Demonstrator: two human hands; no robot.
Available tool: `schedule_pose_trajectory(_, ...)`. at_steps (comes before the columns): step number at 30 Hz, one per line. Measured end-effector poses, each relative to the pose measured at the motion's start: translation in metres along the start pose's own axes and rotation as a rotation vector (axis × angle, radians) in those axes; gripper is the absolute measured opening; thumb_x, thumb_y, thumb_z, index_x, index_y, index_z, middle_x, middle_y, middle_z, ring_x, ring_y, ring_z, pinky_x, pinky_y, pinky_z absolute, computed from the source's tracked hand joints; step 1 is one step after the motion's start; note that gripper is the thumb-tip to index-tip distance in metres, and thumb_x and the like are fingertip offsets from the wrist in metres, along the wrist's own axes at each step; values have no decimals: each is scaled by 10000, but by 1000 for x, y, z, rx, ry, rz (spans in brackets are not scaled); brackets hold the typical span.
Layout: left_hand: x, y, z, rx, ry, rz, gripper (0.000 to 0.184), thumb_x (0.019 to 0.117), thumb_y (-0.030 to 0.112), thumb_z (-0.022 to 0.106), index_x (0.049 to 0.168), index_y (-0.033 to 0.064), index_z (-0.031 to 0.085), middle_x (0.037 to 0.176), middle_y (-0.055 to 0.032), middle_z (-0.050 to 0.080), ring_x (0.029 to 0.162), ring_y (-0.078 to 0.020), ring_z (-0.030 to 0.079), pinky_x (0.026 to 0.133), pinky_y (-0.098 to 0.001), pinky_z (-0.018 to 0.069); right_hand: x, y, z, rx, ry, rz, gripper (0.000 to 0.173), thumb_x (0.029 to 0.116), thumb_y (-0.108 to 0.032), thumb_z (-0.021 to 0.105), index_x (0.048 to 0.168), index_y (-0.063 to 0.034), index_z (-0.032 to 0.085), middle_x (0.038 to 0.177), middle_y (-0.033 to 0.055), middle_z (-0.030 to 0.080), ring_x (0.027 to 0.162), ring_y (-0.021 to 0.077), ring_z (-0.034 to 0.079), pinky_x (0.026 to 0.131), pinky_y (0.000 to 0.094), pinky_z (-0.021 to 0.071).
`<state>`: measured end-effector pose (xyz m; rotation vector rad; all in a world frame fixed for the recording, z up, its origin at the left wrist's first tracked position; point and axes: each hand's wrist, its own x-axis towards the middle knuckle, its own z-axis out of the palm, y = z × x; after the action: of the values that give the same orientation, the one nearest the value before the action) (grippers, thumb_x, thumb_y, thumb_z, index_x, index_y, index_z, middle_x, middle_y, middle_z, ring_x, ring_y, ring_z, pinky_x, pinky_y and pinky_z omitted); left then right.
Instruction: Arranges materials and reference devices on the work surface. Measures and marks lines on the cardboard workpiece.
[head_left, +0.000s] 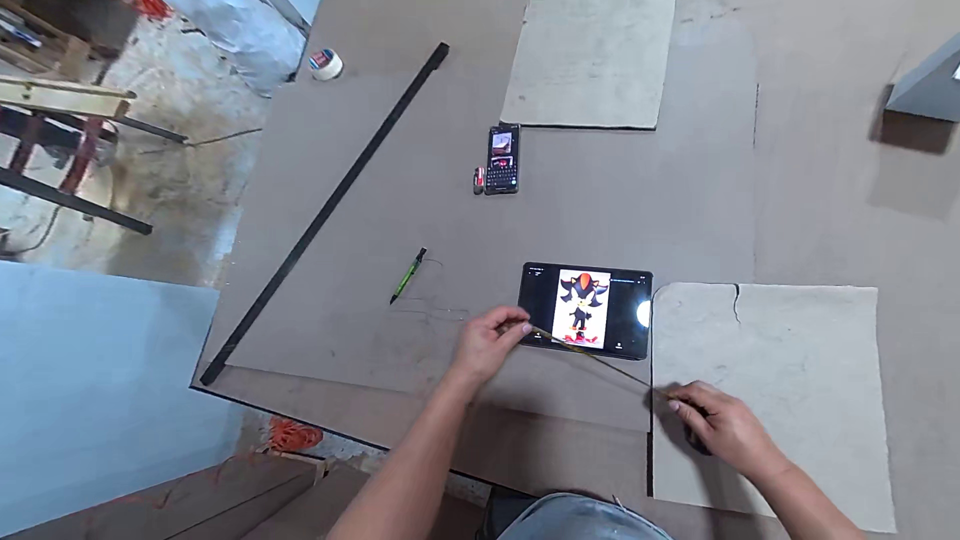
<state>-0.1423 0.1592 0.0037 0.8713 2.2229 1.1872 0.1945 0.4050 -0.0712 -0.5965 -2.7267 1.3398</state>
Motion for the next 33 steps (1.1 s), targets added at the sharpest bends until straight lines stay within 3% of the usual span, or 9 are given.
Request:
schedule_pose_trajectory(2, 25, -7, 22, 52, 9, 36, 131, 953, 162, 739, 1064, 97, 767, 1043, -18, 741, 905, -94, 702, 851, -318, 607, 20, 2, -12, -111, 46, -45, 272, 1048, -373, 545, 1098, -212, 758, 1037, -42, 715, 864, 84, 696, 750, 350, 621)
schedule_pose_trajectory(5, 55, -6, 48, 111, 21, 33, 152, 982, 207, 711, 1091, 120, 769, 1109, -9, 739, 968, -81, 705, 899, -311, 600, 58, 8, -25, -217, 69, -64, 223, 1047, -247, 583, 1150, -149, 755, 1134, 60, 714, 975, 214, 721, 810, 477, 623)
schedule_pose_trajectory(9, 76, -29, 52, 257, 162, 18, 311, 1007, 287, 666, 1293, 173, 713, 1323, -22, 686, 1248, -141, 634, 1075, -410, 527, 104, 21, -36, -284, 87, -81, 236, 1035, -133, 570, 1193, -153, 745, 1144, 79, 729, 1025, 256, 719, 862, 523, 600)
schedule_pose_trajectory(13, 46, -96, 21, 466, 290, -132, 454, 1065, 336, 536, 1467, 129, 571, 1564, -88, 499, 1455, -255, 461, 1200, -502, 383, 131, 29, -39, -333, 85, -97, 255, 1061, -284, 568, 1104, -133, 769, 1025, 84, 750, 997, 276, 711, 880, 513, 572)
schedule_pose_trajectory(15, 16, -142, 15, 626, 277, -83, 509, 1088, 359, 417, 1530, 119, 494, 1640, -97, 395, 1528, -266, 350, 1247, -514, 299, 139, 32, -40, -345, 79, -123, 285, 1062, -321, 562, 1089, -132, 774, 1003, 80, 749, 1003, 280, 698, 900, 501, 557)
schedule_pose_trajectory(19, 2, -159, 16, 765, 279, -1, 543, 1077, 334, 339, 1543, 86, 467, 1653, -106, 375, 1548, -279, 313, 1249, -520, 276, 153, 29, -41, -332, 26, -165, 247, 1048, -170, 554, 1189, -155, 756, 1080, 87, 738, 1093, 280, 677, 984, 491, 533)
schedule_pose_trajectory(25, 4, -156, 16, 766, 275, -22, 539, 1068, 328, 360, 1539, 92, 473, 1645, -95, 391, 1546, -270, 317, 1252, -502, 275, 160, 28, -31, -394, 68, -153, 256, 1060, -248, 562, 1157, -134, 769, 1026, 107, 746, 1047, 310, 683, 936, 491, 536)
schedule_pose_trajectory(33, 4, -155, 16, 769, 276, -30, 539, 1066, 329, 355, 1541, 99, 466, 1654, -77, 379, 1556, -265, 295, 1256, -515, 257, 161, 29, -28, -399, 92, -168, 252, 1059, -250, 567, 1143, -135, 775, 1052, 104, 753, 1067, 310, 686, 939, 493, 535)
